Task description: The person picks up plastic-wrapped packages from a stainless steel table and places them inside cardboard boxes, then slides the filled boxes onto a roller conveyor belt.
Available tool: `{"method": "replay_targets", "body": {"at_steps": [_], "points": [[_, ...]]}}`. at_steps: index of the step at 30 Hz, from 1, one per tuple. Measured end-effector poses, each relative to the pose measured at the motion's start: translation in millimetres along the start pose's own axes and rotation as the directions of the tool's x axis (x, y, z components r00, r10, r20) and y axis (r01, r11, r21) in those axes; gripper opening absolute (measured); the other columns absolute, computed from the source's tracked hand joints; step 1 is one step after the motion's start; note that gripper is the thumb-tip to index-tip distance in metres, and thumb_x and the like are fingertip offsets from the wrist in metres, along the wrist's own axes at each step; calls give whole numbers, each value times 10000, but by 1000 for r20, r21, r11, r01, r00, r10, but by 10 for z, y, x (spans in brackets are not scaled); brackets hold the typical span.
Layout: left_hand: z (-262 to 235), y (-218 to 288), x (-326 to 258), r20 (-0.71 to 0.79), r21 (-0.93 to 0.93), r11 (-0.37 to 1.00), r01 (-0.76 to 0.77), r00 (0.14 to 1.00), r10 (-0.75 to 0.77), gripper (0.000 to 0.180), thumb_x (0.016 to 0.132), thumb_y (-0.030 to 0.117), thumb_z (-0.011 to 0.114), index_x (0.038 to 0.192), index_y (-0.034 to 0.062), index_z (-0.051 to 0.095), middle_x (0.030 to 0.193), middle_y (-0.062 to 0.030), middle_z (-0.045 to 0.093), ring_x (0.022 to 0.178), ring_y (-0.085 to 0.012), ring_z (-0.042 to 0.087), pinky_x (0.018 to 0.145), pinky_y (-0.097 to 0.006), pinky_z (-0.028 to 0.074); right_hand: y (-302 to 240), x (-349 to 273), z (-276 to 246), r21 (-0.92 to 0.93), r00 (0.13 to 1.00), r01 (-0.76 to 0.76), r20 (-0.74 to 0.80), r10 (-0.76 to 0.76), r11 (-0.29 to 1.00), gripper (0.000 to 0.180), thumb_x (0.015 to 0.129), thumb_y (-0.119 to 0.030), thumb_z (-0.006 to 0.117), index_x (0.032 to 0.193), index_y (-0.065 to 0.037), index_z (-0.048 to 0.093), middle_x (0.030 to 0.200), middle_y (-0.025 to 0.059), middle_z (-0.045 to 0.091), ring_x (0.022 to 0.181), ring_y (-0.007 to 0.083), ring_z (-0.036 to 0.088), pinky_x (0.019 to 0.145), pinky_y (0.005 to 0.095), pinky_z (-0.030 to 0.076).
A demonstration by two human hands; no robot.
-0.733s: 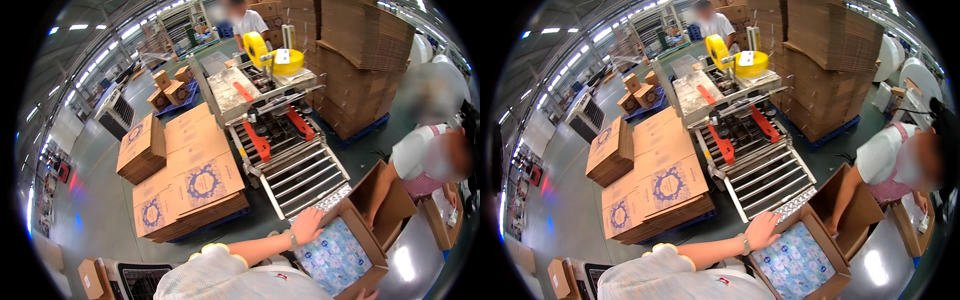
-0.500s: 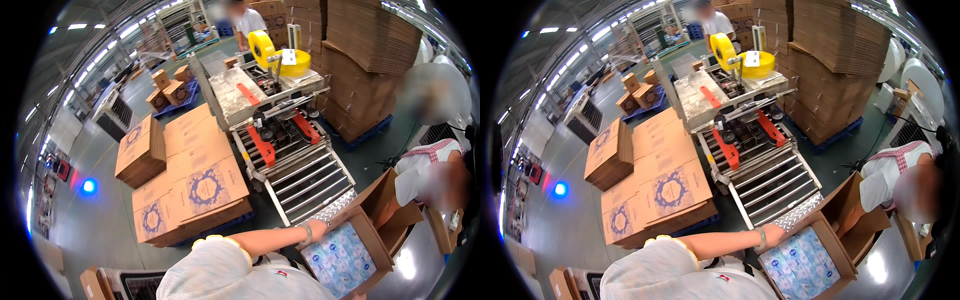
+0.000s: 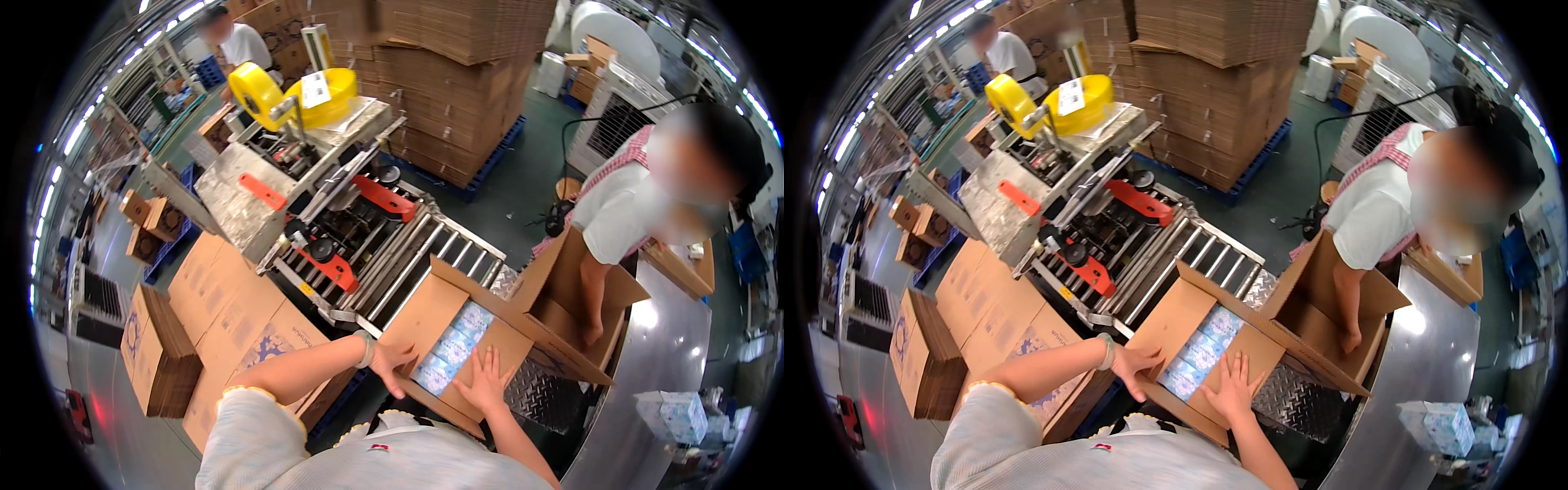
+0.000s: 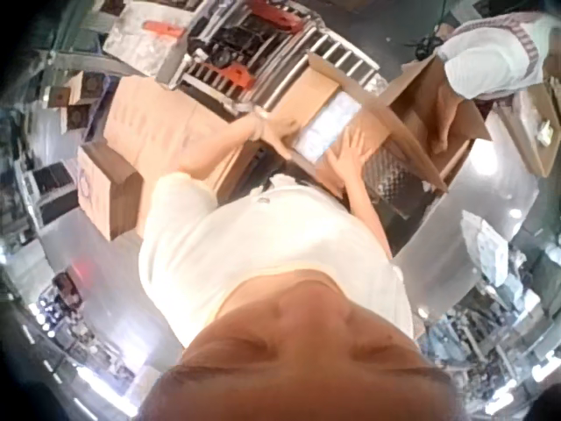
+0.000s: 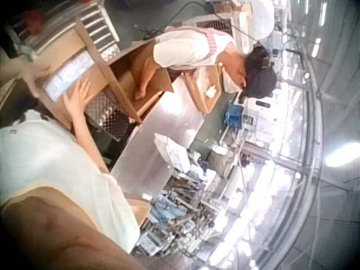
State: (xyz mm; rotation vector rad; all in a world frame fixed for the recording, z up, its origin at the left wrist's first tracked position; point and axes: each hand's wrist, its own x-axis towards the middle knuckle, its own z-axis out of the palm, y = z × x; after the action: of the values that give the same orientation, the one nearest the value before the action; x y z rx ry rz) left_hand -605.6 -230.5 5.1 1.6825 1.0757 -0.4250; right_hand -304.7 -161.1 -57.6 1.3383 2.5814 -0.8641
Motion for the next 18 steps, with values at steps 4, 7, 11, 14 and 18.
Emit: {"method": "replay_targets", "body": {"at_steps": [4,7,11,14,18], "points": [[-211,-205,260,-163,-144,989,-42,986,18,931,664,713,796,1276,32,625,1274,-226,649,1173,-364,626,1101,-392,400,495,232,28,141,978,58,192,-85,988,960,885,-691,588,1602,-124,293,1682,179,169,1571,337,75,1212,630,19],[-236,-264,592,-716,217,943,252,698,-22,797,631,573,853,1216,69,655,1320,-131,611,1312,-302,523,1135,-488,349,665,195,-293,480,970,33,197,-144,877,978,862,-566,718,1574,-44,299,1635,259,232,1534,383,193,1240,510,138],[-470,324,999,-819,444,751,489,562,117,1140,709,530,832,1611,159,243,1664,-125,235,1543,-292,214,1241,-535,162,857,-213,54,260,904,-96,-381,193,961,1066,777,-340,885,1555,-7,237,1521,321,357,1420,430,376,1156,490,331],[-1017,845,864,-945,289,930,227,226,238,893,861,494,706,1577,122,325,1554,-145,418,1456,-291,375,1237,-538,177,1048,-250,547,910,903,-348,261,342,226,1095,795,-390,868,1585,-75,179,1535,249,365,1399,396,417,1085,538,407],[-793,585,993,-928,152,954,258,371,47,575,903,516,632,1164,4,658,1011,-121,652,1046,-315,590,1157,-552,292,1098,-271,643,773,765,-633,620,174,29,1077,837,-436,823,1599,-200,99,1535,141,404,1390,363,437,960,638,475]]}}
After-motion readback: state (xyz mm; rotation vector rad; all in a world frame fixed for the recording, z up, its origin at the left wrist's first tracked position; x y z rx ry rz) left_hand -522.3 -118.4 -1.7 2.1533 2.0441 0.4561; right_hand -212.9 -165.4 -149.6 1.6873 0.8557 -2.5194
